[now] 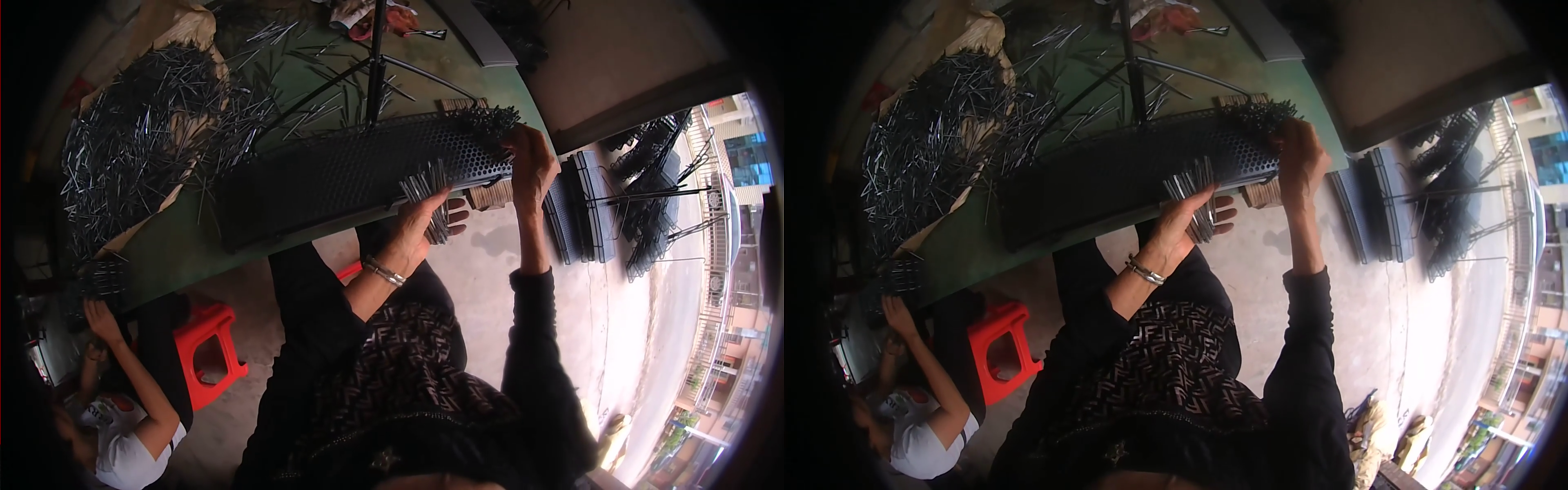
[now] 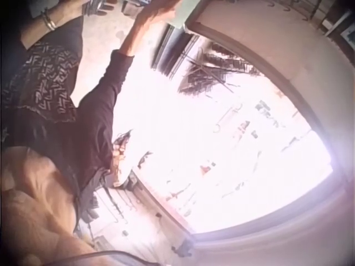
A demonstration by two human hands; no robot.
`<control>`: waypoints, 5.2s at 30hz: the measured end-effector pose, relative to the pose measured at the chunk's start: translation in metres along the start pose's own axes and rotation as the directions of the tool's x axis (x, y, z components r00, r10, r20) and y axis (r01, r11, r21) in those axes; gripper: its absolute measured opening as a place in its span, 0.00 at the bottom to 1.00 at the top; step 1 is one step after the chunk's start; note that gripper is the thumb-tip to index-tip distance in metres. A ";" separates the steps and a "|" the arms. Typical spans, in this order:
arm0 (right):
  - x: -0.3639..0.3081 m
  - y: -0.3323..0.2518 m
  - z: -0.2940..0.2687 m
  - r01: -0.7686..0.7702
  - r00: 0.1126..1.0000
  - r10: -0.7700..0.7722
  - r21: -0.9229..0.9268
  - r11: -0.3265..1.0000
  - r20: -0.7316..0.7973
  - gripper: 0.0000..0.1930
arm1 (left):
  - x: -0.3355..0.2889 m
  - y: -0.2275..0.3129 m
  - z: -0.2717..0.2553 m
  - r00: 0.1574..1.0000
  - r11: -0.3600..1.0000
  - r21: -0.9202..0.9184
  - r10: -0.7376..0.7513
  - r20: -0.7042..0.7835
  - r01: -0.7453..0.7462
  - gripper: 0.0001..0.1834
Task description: Manually inserting metal spikes into a wire mesh grid.
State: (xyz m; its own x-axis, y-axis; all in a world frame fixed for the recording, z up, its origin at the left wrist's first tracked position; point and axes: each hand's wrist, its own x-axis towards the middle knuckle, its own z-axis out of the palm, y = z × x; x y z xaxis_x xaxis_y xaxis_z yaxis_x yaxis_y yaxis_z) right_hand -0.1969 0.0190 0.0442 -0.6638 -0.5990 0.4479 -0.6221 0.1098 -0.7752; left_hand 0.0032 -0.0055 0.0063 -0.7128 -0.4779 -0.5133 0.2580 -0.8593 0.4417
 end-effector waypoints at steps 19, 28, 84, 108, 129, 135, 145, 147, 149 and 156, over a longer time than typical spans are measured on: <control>-0.001 0.016 0.002 0.159 0.985 -0.151 -0.087 0.983 0.086 0.08 | 0.003 -0.005 -0.002 0.990 1.000 0.005 0.003 -0.143 -0.003 0.06; 0.007 0.014 0.016 0.295 0.955 -0.274 -0.442 0.847 0.114 0.09 | -0.003 -0.005 0.003 0.995 0.999 0.035 0.033 -0.092 -0.030 0.09; -0.004 -0.005 -0.024 0.023 0.999 -0.030 -0.174 0.984 -0.034 0.07 | 0.011 -0.007 -0.005 0.999 0.999 0.000 -0.044 -0.012 0.044 0.12; 0.016 0.015 -0.034 0.247 0.958 -0.198 -0.248 0.937 0.207 0.05 | 0.013 -0.009 -0.003 0.997 0.997 -0.035 -0.070 -0.039 0.069 0.11; 0.026 0.019 -0.013 0.277 0.912 -0.180 -0.230 0.933 0.369 0.06 | 0.011 -0.014 -0.004 0.995 1.000 -0.007 0.008 -0.095 -0.009 0.06; 0.015 0.018 -0.015 0.256 0.901 -0.167 -0.180 0.950 0.401 0.05 | 0.006 -0.014 -0.004 0.999 0.999 0.023 0.035 -0.025 -0.035 0.11; 0.003 0.014 -0.016 0.334 0.939 -0.266 -0.399 0.854 0.219 0.08 | -0.004 -0.009 0.002 1.000 1.000 0.008 0.029 0.004 -0.029 0.13; 0.001 0.021 -0.017 0.354 0.933 -0.271 -0.463 0.813 0.239 0.08 | -0.004 -0.010 0.005 1.000 0.999 0.021 0.028 0.006 -0.029 0.13; -0.003 0.016 -0.015 0.376 0.925 -0.274 -0.516 0.769 0.265 0.09 | -0.005 -0.009 0.005 0.999 0.999 0.028 0.035 0.006 -0.036 0.14; -0.031 -0.026 -0.017 -0.309 0.726 0.197 0.056 0.950 0.659 0.13 | -0.008 -0.007 0.008 0.999 0.994 0.094 0.052 -0.008 -0.051 0.11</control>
State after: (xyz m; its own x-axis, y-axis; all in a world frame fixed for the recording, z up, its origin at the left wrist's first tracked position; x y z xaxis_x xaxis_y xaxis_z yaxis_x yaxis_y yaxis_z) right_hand -0.1674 0.0487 0.0578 -0.3304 -0.9360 -0.1215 -0.3626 0.2447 -0.8992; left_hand 0.0020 0.0065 0.0133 -0.6936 -0.5231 -0.4954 0.2317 -0.8130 0.5341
